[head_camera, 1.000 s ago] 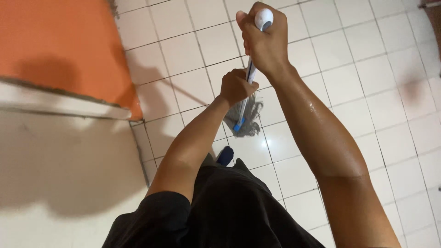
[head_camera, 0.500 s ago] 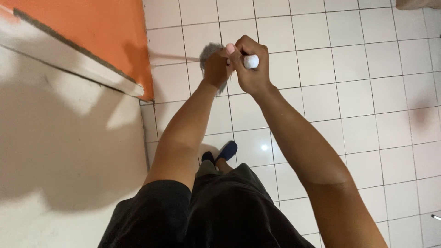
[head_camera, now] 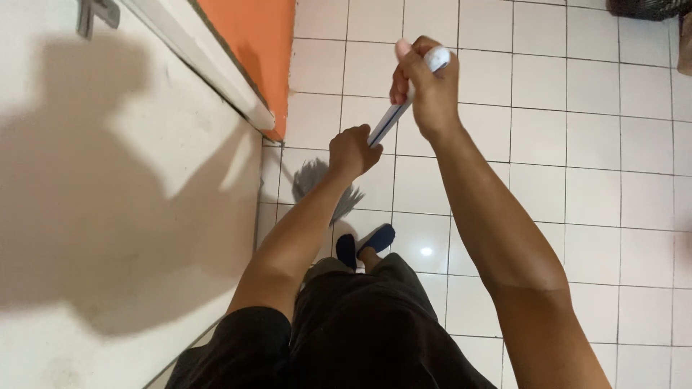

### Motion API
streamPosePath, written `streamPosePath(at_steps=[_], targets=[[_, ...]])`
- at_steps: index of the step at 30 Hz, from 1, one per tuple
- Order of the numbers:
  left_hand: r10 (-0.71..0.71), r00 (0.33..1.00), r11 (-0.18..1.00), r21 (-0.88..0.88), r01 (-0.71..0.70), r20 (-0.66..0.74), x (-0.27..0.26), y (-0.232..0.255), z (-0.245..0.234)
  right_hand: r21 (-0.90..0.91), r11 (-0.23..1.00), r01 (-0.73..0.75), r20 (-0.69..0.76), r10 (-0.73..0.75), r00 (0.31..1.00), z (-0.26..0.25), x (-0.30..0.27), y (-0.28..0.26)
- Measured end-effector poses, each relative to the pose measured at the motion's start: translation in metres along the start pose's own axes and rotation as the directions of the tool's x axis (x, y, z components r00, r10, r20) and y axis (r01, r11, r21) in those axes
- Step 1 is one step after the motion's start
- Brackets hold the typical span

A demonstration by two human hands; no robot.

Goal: The person mops the tiled floor using a mop, dipping the mop head into a bucket of water and repeatedly scrubbing the tile surfaces around a doorway and near various household items.

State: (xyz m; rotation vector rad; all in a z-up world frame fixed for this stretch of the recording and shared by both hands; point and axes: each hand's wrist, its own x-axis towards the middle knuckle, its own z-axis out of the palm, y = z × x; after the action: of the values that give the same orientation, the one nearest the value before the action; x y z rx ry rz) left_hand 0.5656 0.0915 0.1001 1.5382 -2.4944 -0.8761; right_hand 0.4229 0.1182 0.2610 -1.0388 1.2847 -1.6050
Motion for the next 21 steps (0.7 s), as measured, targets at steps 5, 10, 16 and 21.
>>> streamPosePath(at_steps=[5, 10, 16, 21], targets=[[0.114, 0.986, 0.993, 0.030, -0.111, -0.123, 0.015, -0.019, -0.010, -0.028, 0.997, 0.074, 0.077, -0.072, 0.994, 0.012, -0.003, 0.002], [0.108, 0.977, 0.993, -0.015, -0.113, -0.184, 0.064, -0.024, -0.026, 0.001, 0.981, 0.194, 0.135, -0.192, 0.972, 0.016, 0.001, 0.020], [0.092, 0.995, 0.986, -0.135, -0.096, -0.037, 0.102, -0.051, -0.013, -0.214, 0.968, 0.134, 0.145, -0.104, 0.984, 0.016, -0.007, 0.069], [0.159, 0.981, 0.984, 0.093, -0.149, -0.109, 0.114, -0.044, 0.010, -0.119, 0.984, 0.131, 0.123, -0.117, 0.986, -0.006, 0.017, 0.070]])
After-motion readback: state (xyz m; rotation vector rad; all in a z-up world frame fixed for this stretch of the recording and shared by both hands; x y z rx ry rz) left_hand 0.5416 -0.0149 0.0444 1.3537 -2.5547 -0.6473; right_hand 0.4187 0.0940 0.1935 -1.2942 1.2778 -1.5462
